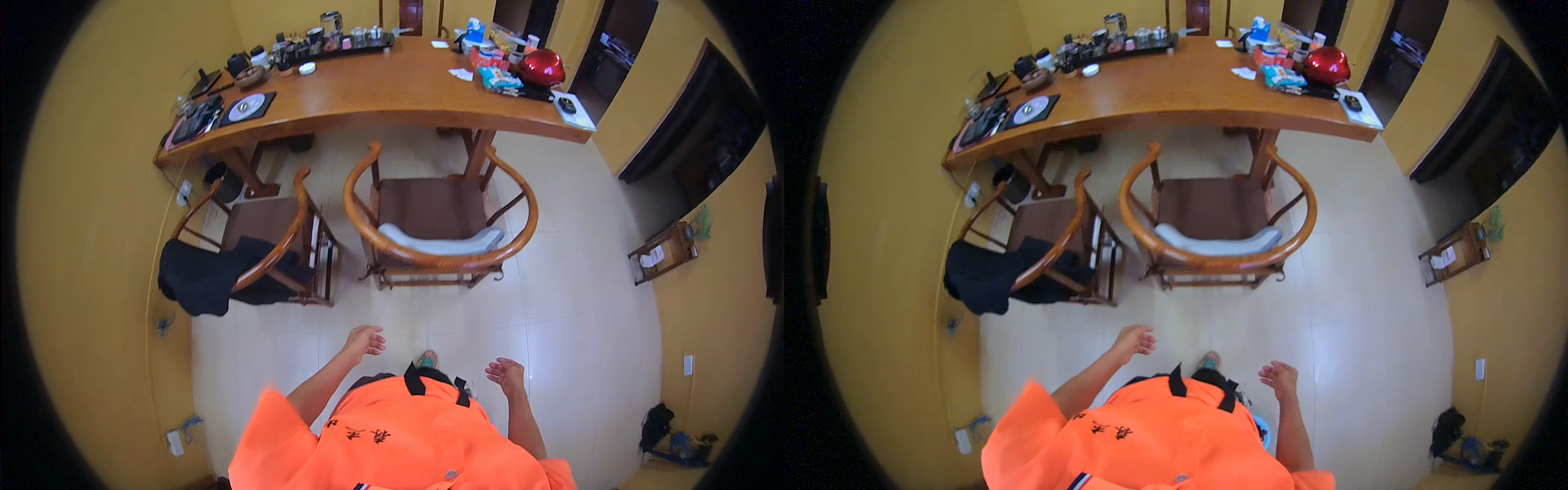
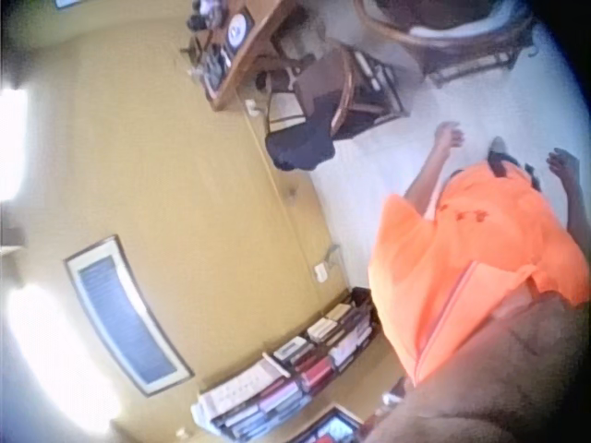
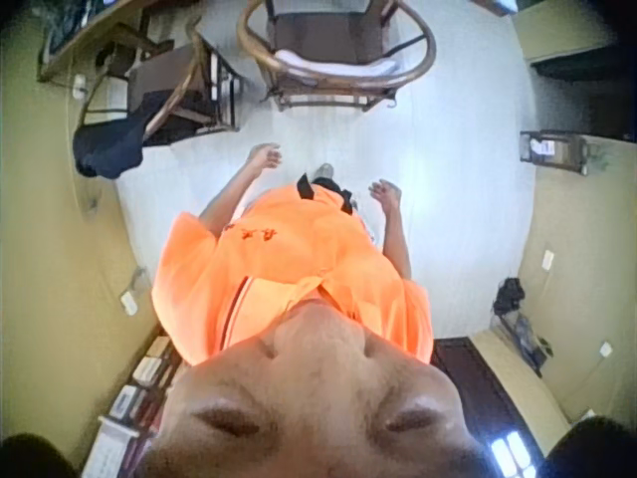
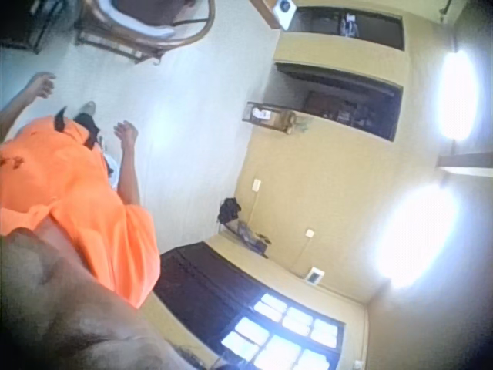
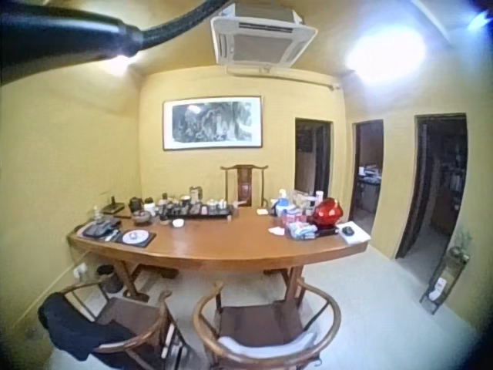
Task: The person cleans a wooden table by first wiping it with a blue cloth. They then use a white cloth to wipe the inside of a glass kettle and a mug. The person moves items on the table, including a kettle and a mug, to access different areas for cleaning.
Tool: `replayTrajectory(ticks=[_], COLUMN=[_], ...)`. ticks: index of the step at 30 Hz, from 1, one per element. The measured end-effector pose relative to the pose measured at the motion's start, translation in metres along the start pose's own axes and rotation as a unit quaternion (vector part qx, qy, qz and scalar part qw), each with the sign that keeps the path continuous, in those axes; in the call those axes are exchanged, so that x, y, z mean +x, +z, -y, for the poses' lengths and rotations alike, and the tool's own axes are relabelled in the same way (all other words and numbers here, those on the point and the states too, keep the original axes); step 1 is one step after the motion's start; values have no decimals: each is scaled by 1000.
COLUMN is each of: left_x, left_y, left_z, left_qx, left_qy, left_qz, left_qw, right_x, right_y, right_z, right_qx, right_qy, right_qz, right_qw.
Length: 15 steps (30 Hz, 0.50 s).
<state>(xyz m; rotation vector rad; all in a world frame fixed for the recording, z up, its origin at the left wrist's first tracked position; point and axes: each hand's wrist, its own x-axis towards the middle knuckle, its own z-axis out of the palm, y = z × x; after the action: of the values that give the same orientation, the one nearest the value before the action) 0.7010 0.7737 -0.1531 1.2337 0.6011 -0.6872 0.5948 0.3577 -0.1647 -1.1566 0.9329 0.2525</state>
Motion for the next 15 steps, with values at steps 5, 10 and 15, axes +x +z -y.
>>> replayTrajectory(ticks=[5, 10, 15], left_x=[63, 101, 142], left_y=[-1, 23, 42], left_z=[-41, -111, -160], left_qx=[-94, -184, -237], left_qy=[39, 104, 106], left_qz=[-51, -123, -133], left_qw=[994, 970, 957], right_x=[89, 155, 208], right_y=[8, 30, 56], right_z=[98, 200, 264], right_qx=[44, 99, 64], right_qy=[-36, -89, -103], right_qz=[12, -24, -77], right_qw=[998, 991, 990])
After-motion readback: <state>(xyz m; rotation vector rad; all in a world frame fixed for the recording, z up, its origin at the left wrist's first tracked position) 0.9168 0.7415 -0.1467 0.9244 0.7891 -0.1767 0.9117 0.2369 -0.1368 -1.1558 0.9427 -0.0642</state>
